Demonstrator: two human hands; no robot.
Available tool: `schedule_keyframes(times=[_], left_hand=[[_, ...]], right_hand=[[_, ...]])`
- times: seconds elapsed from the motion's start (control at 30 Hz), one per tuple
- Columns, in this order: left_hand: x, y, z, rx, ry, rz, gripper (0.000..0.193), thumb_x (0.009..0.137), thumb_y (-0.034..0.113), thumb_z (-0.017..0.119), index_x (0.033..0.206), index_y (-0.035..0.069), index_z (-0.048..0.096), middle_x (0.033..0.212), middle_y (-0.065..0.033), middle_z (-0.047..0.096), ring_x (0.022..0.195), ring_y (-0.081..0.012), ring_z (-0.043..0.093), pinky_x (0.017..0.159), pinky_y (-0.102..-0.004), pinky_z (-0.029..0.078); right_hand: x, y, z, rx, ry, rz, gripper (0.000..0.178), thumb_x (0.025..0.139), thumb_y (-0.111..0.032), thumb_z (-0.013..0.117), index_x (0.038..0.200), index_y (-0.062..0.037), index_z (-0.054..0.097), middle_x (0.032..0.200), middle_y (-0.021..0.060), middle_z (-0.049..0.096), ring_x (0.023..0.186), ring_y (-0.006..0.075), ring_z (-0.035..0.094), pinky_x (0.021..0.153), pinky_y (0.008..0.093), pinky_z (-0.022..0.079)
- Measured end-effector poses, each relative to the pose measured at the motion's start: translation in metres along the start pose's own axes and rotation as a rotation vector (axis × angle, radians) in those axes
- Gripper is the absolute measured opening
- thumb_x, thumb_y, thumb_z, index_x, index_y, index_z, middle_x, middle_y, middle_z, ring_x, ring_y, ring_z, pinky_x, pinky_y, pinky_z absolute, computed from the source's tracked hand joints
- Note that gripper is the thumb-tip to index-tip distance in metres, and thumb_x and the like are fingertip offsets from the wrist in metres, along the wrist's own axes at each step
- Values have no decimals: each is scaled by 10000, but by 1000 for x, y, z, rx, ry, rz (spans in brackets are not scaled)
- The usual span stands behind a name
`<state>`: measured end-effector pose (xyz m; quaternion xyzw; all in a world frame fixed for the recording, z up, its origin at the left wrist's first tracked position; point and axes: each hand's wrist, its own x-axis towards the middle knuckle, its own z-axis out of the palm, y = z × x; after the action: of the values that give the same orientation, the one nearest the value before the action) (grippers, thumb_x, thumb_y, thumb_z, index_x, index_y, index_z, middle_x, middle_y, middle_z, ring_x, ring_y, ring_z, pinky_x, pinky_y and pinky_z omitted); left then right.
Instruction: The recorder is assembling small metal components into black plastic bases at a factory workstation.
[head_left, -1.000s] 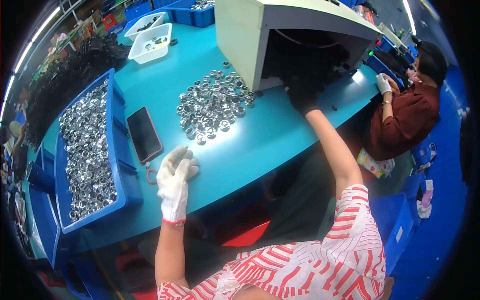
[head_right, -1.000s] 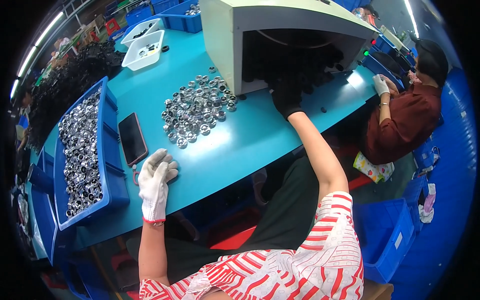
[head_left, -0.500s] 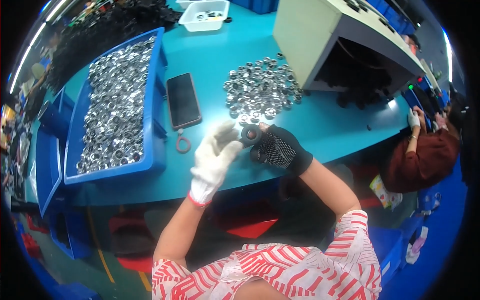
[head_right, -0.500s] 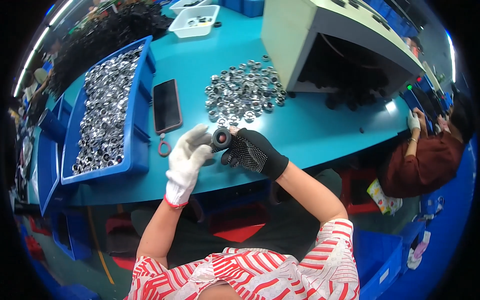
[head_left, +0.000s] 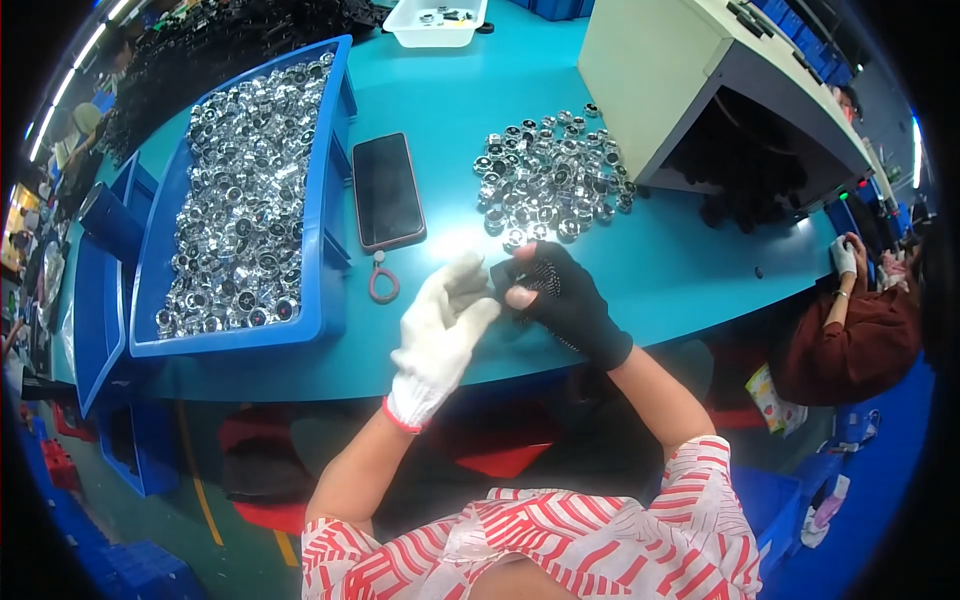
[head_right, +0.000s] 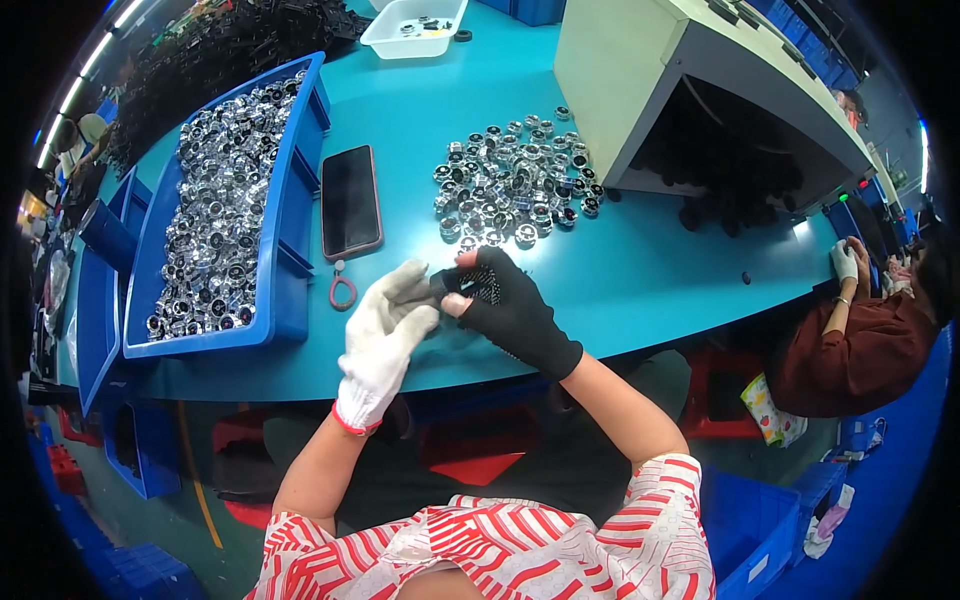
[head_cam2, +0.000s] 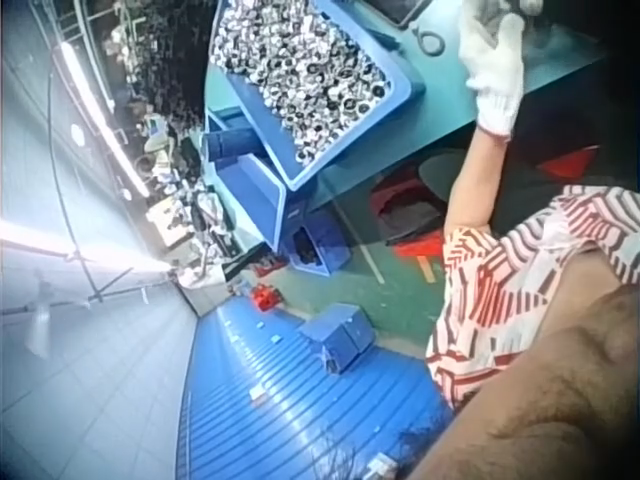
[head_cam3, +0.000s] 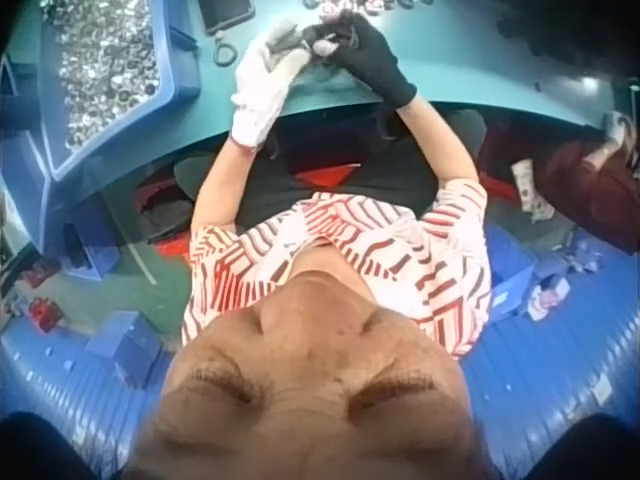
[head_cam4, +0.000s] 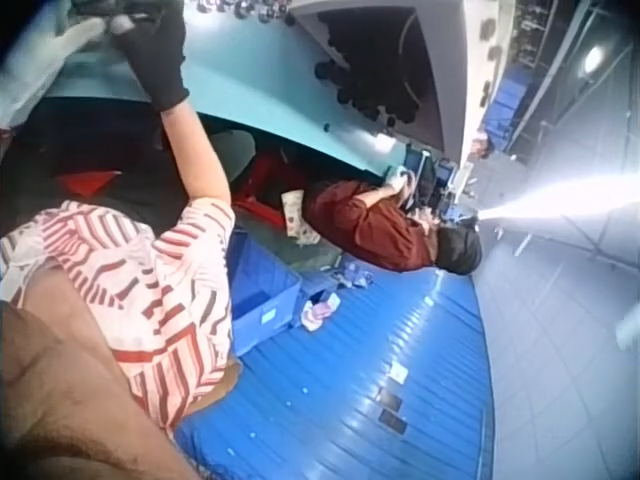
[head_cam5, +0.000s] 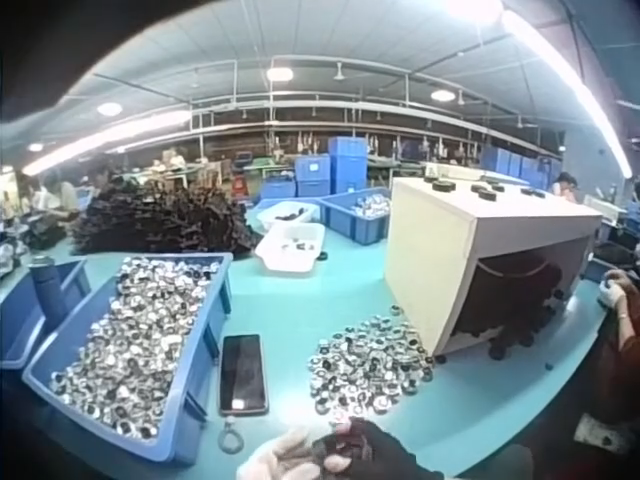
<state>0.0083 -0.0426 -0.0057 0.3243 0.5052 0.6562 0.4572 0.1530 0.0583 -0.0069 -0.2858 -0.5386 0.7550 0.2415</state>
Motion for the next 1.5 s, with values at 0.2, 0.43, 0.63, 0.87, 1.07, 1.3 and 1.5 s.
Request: schedule_keyframes(times=[0.2, 0.43, 0.63, 0.87, 1.07, 1.3, 1.5], left_hand=[[-1, 6, -2, -61, -15, -101, 414, 879, 15, 557, 1258, -88, 429, 1113, -146, 592, 968, -174, 611, 767, -273, 541], [-1, 6, 0, -37, -15, -92, 421, 876, 12, 562, 1260, -93, 425, 1123, -159, 589, 972, -182, 614, 767, -278, 547], [-1, 7, 1, 13, -18, -103, 427, 874, 13, 566, 1263, -91, 424, 1123, -176, 584, 965, -188, 618, 773, -284, 548], [3, 8, 1, -64, -44, -166, 427, 885, 39, 559, 1266, -91, 419, 1105, -163, 581, 919, -186, 624, 776, -283, 540], [8, 3, -6, -182, -18, -167, 411, 876, 72, 582, 1236, -76, 450, 1036, -145, 611, 819, -202, 652, 683, -279, 576], [12, 3, -6, -281, 3, -176, 379, 861, 79, 605, 1199, -50, 492, 994, -133, 631, 790, -207, 661, 652, -279, 579], [12, 0, -5, -323, -13, -195, 380, 859, 98, 619, 1193, -41, 501, 986, -127, 635, 792, -209, 662, 646, -281, 578]], right_hand=[[-2, 3, 4, -631, 76, -484, 469, 730, -145, 767, 1125, -31, 540, 988, 97, 633, 885, 171, 636, 752, 301, 512], [-5, 7, 2, -629, 76, -552, 474, 741, -59, 750, 1160, -61, 529, 1002, 60, 618, 864, 124, 600, 671, 255, 487], [-5, 8, 0, -662, 87, -566, 486, 740, -60, 753, 1168, -58, 525, 1005, 64, 626, 855, 120, 602, 663, 254, 488], [-7, 6, -2, -631, 10, -543, 504, 739, -28, 740, 1198, -54, 532, 980, 67, 622, 854, 123, 600, 666, 249, 479], [-3, -17, -18, -722, 52, -625, 317, 759, -24, 712, 1060, -57, 616, 990, 71, 647, 756, 132, 604, 610, 255, 476], [18, -29, -70, -1265, 557, -752, 204, 768, -118, 679, 968, -96, 646, 941, 75, 628, 825, 259, 626, 689, 341, 494], [28, -21, -85, -1447, 521, -647, 242, 760, -85, 663, 998, -97, 624, 961, 59, 596, 931, 237, 579, 780, 339, 477]])
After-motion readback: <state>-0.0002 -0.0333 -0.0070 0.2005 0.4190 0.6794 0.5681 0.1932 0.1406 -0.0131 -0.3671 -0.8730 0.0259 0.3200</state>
